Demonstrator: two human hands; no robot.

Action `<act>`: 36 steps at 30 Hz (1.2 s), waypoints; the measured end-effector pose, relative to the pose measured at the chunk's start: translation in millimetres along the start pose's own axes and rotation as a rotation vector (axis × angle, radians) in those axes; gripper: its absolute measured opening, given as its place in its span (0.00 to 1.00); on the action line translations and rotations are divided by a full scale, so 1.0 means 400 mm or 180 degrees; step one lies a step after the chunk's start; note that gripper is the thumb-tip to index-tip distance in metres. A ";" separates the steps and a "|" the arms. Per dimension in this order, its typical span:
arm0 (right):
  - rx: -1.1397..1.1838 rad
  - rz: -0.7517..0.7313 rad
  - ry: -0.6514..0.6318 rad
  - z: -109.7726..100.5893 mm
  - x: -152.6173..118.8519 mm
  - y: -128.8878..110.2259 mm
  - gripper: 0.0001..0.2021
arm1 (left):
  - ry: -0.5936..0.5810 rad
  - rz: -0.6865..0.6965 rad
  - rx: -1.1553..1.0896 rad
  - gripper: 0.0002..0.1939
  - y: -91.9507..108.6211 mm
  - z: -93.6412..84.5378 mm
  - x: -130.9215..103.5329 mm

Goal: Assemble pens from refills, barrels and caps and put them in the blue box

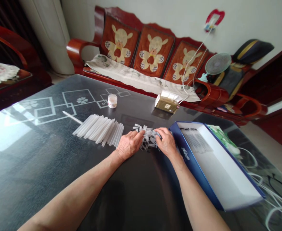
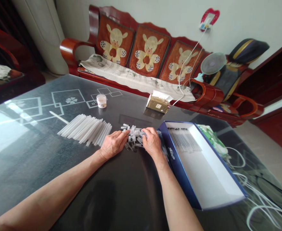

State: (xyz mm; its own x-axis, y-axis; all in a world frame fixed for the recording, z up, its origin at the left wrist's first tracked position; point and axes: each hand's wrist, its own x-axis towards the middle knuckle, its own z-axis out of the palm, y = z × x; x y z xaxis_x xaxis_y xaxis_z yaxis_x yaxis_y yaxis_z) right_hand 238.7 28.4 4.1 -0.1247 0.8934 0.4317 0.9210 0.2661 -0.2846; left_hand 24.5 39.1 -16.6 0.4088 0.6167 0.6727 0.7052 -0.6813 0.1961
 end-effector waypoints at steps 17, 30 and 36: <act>0.3065 0.1605 0.0637 0.024 -0.035 -0.087 0.15 | -0.0362 0.0065 -0.0229 0.17 0.002 -0.003 -0.005; 0.4254 0.1867 0.0578 0.080 -0.061 -0.110 0.14 | -0.0924 0.0000 -0.0255 0.18 0.007 -0.008 -0.002; 0.3738 0.1566 0.0429 0.074 -0.069 -0.108 0.13 | -0.0840 -0.0004 -0.0369 0.19 0.008 -0.011 0.000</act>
State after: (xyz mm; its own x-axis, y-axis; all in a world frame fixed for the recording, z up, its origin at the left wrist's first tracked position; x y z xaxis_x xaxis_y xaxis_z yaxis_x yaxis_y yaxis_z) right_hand 191.3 3.2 -20.9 0.2363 0.9630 0.1296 -0.0267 0.1397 -0.9898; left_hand 24.3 35.2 -13.0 0.5554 0.6885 0.4665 0.6411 -0.7117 0.2871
